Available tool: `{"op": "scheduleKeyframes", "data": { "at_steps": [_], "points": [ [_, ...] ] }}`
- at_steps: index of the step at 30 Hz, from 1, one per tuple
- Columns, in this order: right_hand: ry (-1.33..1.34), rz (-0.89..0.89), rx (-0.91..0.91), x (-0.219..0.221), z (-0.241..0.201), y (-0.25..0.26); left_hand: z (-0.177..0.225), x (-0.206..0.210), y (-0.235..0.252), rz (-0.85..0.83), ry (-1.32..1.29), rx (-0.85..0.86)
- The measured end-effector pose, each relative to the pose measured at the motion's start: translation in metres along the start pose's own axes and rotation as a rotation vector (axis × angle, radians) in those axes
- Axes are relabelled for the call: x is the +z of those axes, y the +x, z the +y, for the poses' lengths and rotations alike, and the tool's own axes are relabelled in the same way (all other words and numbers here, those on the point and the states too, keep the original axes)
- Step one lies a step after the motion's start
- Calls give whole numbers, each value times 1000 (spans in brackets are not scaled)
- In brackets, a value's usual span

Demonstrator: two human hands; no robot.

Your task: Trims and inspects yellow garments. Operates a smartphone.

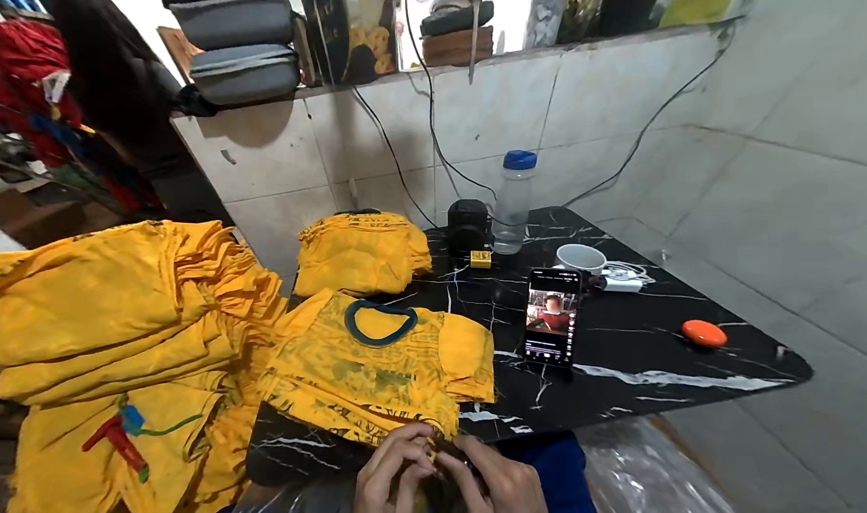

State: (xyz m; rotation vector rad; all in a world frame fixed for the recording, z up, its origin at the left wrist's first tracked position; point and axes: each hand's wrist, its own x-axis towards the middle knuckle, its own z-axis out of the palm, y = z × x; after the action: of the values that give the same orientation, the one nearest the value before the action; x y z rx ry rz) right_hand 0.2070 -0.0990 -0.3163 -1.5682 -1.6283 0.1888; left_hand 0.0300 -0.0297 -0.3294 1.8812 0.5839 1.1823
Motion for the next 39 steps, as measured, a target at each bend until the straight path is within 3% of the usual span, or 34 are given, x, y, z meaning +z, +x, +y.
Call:
{"op": "scheduleKeyframes", "data": {
  "at_steps": [5,10,12,17,21,23,29,35,39],
  "points": [
    [601,50,309,12,-2,11,9,-8,5,-101,9,-2],
    [832,36,310,12,-2,15,14,-18,15,-79,555,14],
    [869,29,265,12,-4,15,10,-12,18,-84,607,28],
    [831,52,256,12,-1,9,15,-22,37,54,306,31],
    [757,14,290,13,9,2,9,-36,34,-203,662,94],
    [747,-12,307,13,11,1,1,-36,27,-255,761,127],
    [862,-105,361,16,-2,8,-3,-26,16,-83,392,156],
    [909,-23,392,23,-2,6,5,-32,13,2,654,186],
    [706,-17,301,26,0,3,7,-10,9,85,482,140]
  ]
}}
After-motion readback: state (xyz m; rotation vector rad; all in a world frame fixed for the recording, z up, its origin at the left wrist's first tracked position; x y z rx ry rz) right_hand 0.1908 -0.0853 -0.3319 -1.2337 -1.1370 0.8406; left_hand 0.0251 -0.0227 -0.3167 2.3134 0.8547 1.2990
